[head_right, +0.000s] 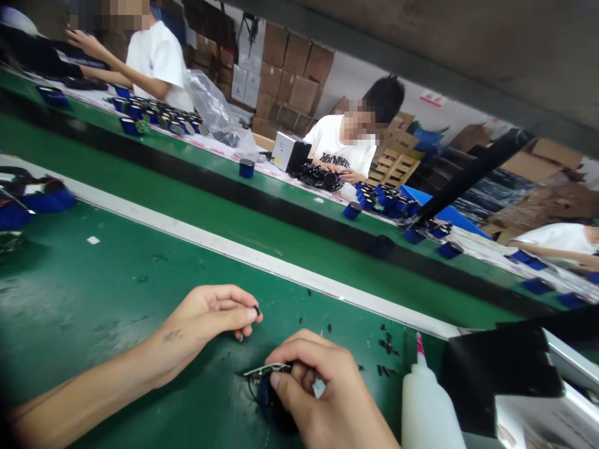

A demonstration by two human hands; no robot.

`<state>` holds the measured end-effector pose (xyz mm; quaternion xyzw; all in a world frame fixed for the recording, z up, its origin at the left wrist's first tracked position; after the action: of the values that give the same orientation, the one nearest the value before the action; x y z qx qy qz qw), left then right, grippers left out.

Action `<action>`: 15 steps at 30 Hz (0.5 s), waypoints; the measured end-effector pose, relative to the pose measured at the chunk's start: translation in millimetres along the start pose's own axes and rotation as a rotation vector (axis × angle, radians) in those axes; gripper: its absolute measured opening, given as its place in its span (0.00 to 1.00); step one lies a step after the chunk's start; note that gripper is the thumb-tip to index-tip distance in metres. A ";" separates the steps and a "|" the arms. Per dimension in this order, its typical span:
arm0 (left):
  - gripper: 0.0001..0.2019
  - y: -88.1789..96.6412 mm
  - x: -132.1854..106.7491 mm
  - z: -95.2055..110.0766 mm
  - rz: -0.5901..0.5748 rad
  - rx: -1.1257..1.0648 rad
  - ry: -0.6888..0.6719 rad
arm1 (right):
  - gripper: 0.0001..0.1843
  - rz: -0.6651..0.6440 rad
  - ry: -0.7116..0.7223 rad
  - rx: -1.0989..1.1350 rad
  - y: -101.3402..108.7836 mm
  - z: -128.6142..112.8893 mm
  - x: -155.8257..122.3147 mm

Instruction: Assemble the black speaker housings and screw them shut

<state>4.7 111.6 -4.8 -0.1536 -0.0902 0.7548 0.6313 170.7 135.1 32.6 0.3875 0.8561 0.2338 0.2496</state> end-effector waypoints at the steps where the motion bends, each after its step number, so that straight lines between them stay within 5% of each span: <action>1: 0.10 -1.7 -0.8 -1.0 -0.015 0.013 0.003 | 0.07 0.067 0.001 0.023 2.3 4.5 -4.7; 5: 0.06 -9.5 -3.4 -6.0 -0.093 0.065 0.008 | 0.06 0.381 0.055 0.103 8.3 19.8 -21.2; 8: 0.06 -14.1 -3.9 -10.7 -0.144 0.105 0.034 | 0.03 0.479 0.284 0.088 9.4 16.9 -28.3; 11: 0.05 -16.5 -4.2 -15.4 -0.188 0.146 0.077 | 0.10 0.548 0.521 -0.042 9.7 11.7 -37.0; 15: 0.03 -17.8 -5.2 -21.3 -0.257 0.192 0.118 | 0.10 0.816 0.578 -0.317 9.4 14.8 -53.9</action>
<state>29.4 108.6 -18.3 -0.1237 0.0008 0.6626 0.7387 215.8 101.6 40.0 0.5664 0.6237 0.5361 -0.0528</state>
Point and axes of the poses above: each hand's wrist, its own x-axis towards the middle knuckle, its own y-axis out of the back of the hand, z = x × y, the point moved 6 cm from there along x, towards the middle knuckle, and after that the axes turned 8 degrees about -y, right-handed, at the moved point
